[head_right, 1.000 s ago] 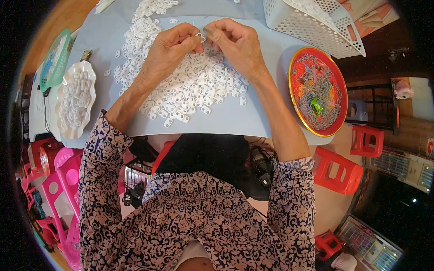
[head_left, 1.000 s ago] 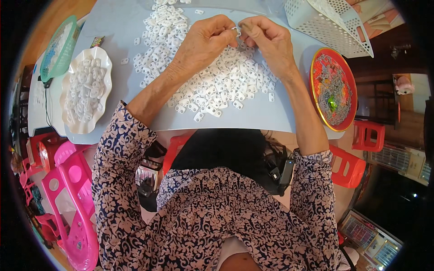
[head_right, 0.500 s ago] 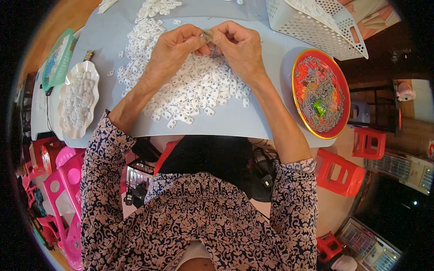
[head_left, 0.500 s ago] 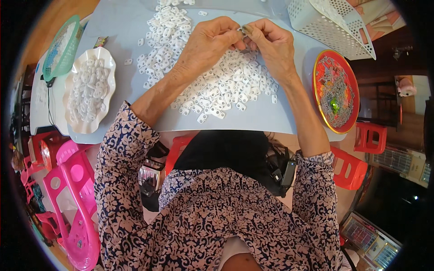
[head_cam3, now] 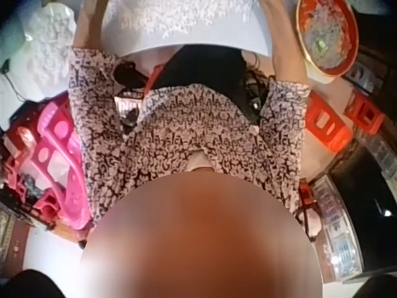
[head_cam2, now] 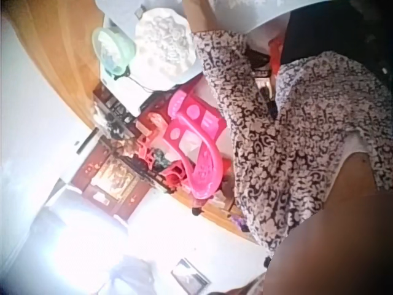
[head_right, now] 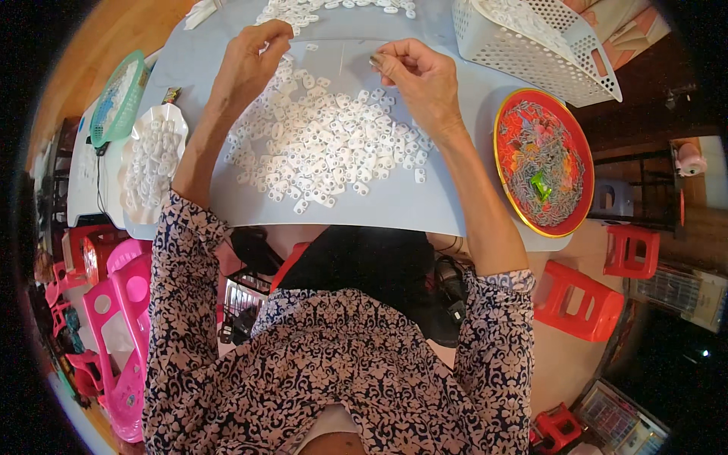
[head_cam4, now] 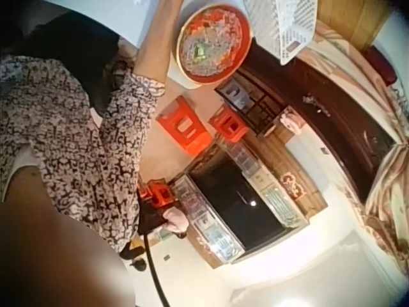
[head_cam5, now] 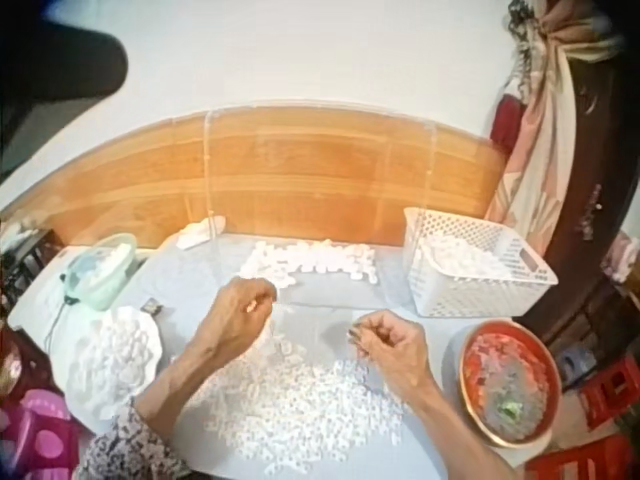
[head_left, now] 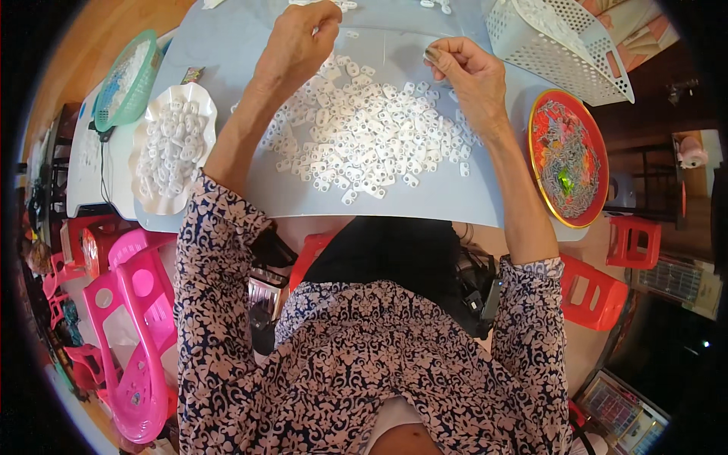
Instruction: Sorting and arranging small white plastic tags or clips on a table.
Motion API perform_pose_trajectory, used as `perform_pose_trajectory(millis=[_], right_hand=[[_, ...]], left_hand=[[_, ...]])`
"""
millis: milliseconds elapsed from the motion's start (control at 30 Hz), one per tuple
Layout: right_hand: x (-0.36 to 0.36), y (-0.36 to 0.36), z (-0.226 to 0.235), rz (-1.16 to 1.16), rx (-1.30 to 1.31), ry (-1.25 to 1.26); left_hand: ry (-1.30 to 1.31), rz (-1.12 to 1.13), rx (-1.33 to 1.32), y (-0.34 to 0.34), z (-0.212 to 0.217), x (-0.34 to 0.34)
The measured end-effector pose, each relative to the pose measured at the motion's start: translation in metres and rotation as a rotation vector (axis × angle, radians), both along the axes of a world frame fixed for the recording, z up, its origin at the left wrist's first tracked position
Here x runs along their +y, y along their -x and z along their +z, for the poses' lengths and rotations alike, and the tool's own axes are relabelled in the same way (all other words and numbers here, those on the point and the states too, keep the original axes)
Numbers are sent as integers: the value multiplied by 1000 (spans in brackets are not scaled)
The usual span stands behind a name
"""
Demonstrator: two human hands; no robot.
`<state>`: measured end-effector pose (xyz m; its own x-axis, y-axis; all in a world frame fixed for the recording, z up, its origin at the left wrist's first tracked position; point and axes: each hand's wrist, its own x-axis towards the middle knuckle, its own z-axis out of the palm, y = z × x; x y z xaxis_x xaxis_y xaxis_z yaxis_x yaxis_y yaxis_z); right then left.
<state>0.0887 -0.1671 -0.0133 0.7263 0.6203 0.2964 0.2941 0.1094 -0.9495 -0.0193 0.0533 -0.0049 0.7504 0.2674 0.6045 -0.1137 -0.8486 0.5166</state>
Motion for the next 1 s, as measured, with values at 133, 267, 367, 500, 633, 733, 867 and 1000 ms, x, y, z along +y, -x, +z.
perform_pose_trajectory(millis=[133,267,367,500,633,733,867,1000], right_hand=[[1,-1,-3,29,-75,-18],[0,1,-2,48,-74,10],[0,3,-3,75,-39,6],[1,2,-7,133,-37,5],[1,3,-4,126,-40,6],[0,2,-7,125,-73,16],[-2,3,-4,100,-67,22],[-2,5,1,103,23,29]], left_hand=[[-267,-135,126,2,1,13],[-356,-287,103,5,-8,-1],[-432,-259,198,3,-13,-8],[-378,-270,267,0,-16,-15],[-316,-290,299,-4,-16,-17],[-283,-291,302,-7,-18,-21],[13,-268,323,-13,-13,-30],[697,-392,270,-16,-14,-34]])
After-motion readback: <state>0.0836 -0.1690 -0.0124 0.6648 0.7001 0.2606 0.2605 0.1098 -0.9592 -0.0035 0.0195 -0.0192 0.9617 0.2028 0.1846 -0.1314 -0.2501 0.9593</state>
